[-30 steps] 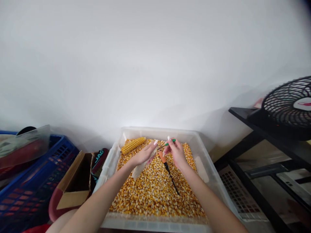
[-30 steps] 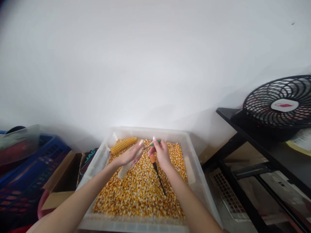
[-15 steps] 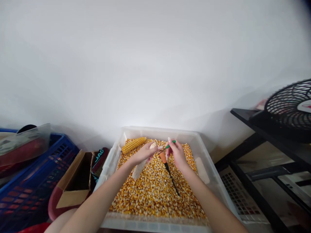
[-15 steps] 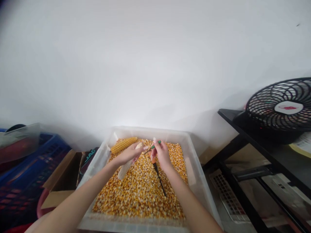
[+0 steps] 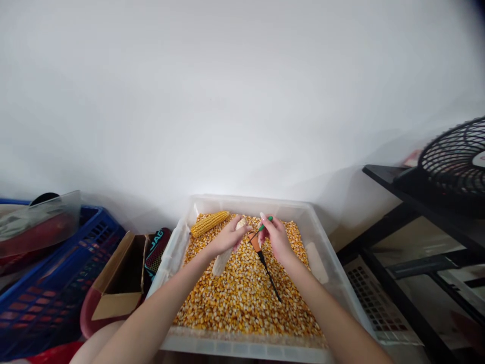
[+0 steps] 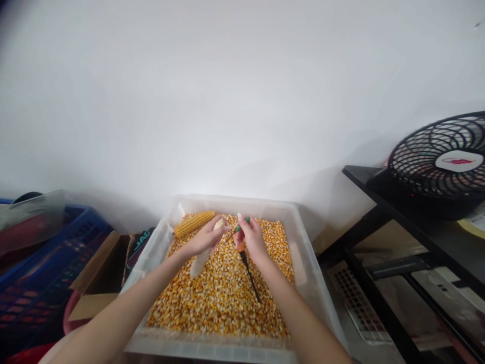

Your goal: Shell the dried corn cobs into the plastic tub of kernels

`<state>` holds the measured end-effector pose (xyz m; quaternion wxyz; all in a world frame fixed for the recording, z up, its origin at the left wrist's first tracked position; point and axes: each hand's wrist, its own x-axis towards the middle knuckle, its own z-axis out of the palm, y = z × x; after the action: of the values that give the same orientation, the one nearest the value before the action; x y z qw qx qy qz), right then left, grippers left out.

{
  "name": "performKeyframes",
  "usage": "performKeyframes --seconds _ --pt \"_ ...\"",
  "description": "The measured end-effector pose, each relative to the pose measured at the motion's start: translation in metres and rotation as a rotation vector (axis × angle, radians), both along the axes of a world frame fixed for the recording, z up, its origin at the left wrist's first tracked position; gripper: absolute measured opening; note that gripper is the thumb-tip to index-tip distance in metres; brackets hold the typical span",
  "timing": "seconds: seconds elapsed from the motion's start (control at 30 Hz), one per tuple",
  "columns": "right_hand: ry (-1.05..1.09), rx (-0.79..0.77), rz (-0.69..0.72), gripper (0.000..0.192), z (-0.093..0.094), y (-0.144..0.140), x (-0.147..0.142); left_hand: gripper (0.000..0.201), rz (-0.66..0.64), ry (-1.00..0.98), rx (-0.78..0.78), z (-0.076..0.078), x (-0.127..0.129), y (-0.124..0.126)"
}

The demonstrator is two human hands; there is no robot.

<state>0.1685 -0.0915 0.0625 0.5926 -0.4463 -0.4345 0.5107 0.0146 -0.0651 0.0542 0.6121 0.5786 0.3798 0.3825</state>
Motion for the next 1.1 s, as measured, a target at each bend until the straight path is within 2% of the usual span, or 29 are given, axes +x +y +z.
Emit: performKeyframes --seconds 0.1,0.2,0.33,0.4,0.5,0.57,0.63,0.73,0.8,0.87,0.97,1.03,1.1 --pt "-0.013 -0.014 0.013 0.037 -0.002 0.001 0.001 0.028 -0.041 0.107 0.075 0.002 -0.001 0.002" --pt "-0.06 -0.035 0.027 0.038 -0.006 0.003 0.002 0.021 0.002 0.085 0.105 0.004 -0.004 0.004" --pt "-0.212 -0.083 0.019 0.039 -0.017 0.011 0.009 0.024 0.066 0.052 0.1 0.005 -0.007 0.006" --pt "-0.423 -0.145 0.017 0.037 -0.027 0.017 0.015 0.027 0.074 0.052 0.11 0.006 -0.009 0.007" --pt "-1.002 -0.186 0.075 0.034 -0.045 0.023 0.024 0.025 0.118 0.068 0.141 0.01 -0.014 0.011" --pt "-1.276 -0.164 0.107 0.03 -0.057 0.024 0.027 0.026 0.202 0.052 0.163 0.016 -0.019 0.015" --pt "-1.368 -0.155 0.163 0.034 -0.068 0.025 0.029 0.025 0.316 0.02 0.186 0.024 -0.024 0.016" --pt "-1.345 -0.155 0.185 0.04 -0.08 0.026 0.029 0.017 0.442 -0.081 0.206 0.042 -0.033 0.006" --pt "-1.343 -0.13 0.167 0.04 -0.086 0.027 0.03 0.015 0.456 -0.132 0.228 0.059 -0.044 -0.016" --pt "-1.331 -0.12 0.154 0.041 -0.091 0.028 0.03 0.022 0.441 -0.114 0.254 0.076 -0.064 -0.051" --pt "-1.329 -0.097 0.174 0.039 -0.097 0.028 0.03 0.03 0.562 0.076 0.249 0.093 -0.117 -0.121" --pt "-1.329 -0.07 0.171 0.039 -0.101 0.028 0.03 0.035 0.753 0.263 0.188 0.091 -0.168 -0.172" --pt "-1.327 -0.057 0.166 0.039 -0.104 0.027 0.03 0.04 0.977 0.52 0.101 0.074 -0.226 -0.219"
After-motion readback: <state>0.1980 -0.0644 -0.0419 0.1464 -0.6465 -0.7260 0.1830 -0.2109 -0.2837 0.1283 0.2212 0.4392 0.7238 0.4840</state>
